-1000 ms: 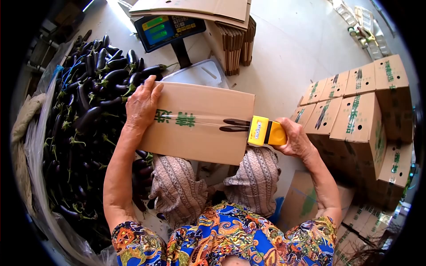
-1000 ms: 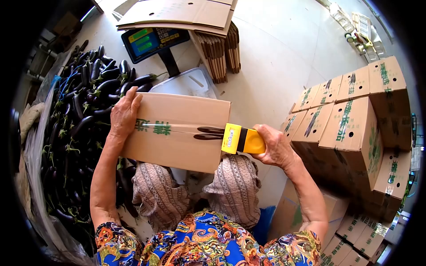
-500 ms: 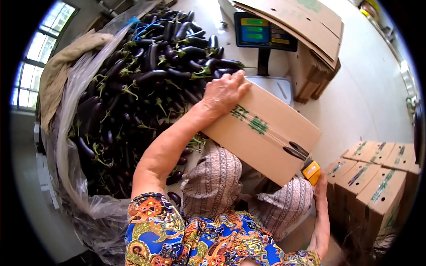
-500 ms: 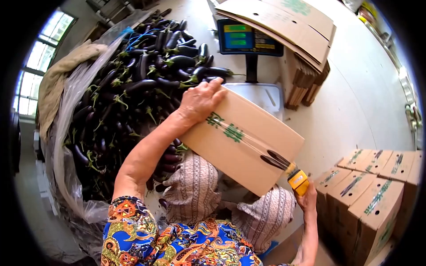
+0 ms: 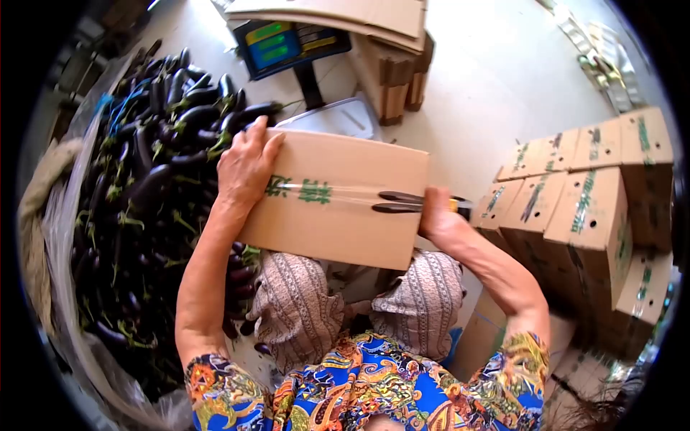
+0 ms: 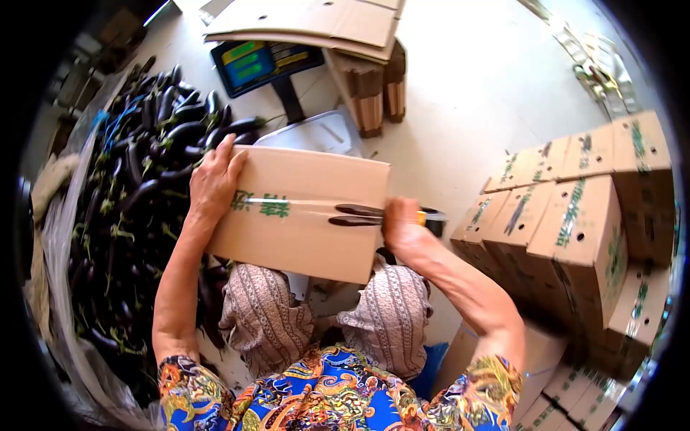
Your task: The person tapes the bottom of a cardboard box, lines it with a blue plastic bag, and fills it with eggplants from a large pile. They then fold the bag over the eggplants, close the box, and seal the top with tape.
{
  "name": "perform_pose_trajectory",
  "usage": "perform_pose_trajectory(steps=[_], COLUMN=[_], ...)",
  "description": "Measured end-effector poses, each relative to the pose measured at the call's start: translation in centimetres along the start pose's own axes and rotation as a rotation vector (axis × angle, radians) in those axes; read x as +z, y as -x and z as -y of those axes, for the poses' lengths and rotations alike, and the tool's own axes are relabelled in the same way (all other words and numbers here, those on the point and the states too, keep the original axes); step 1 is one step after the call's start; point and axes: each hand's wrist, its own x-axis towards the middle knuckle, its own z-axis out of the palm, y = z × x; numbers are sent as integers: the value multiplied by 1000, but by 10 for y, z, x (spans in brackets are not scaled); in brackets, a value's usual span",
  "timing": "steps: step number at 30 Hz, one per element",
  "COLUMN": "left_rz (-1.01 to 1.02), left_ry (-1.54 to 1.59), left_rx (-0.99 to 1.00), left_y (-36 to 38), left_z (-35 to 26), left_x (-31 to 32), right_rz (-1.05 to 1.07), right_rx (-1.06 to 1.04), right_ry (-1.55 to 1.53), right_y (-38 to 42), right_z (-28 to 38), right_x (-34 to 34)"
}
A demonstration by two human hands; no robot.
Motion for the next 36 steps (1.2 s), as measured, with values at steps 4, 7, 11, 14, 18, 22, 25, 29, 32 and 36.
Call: perform_pose_trajectory(steps=[4, 7, 11, 14, 18, 22, 25, 29, 32, 36], left_rz=[24, 25, 20, 18, 24, 30, 29, 37, -105, 6], left_ry=[82, 165, 230, 239, 183, 186, 177, 229, 107, 208], left_rx=[-82, -114, -104, -129, -124, -177, -192, -170, 125, -122], left_y=[3, 3, 0, -4, -8, -9, -8, -10, -10, -10], left_z=[-6, 9, 14, 8, 11, 10, 8, 23, 68, 19], left_x=[-14, -14, -18, -18, -12, -12, -15, -2, 39, 2], right_rz=[378, 688, 837, 332, -467, -850, -806, -1084, -1117, -1106], right_rx=[313, 500, 412, 563, 730, 420, 452, 15, -196, -611], right_ry=[-791, -946, -1070, -1181, -1963, -1636, -890, -1504, -1845, -2120], right_y=[-25, 0, 58, 59, 16, 45, 64, 49, 22, -2], right_z=[54, 47, 62, 51, -70, -143, -162, -157, -147, -127], right_x=[82, 90, 133, 108, -58, -201, -283, -287, -290, -309])
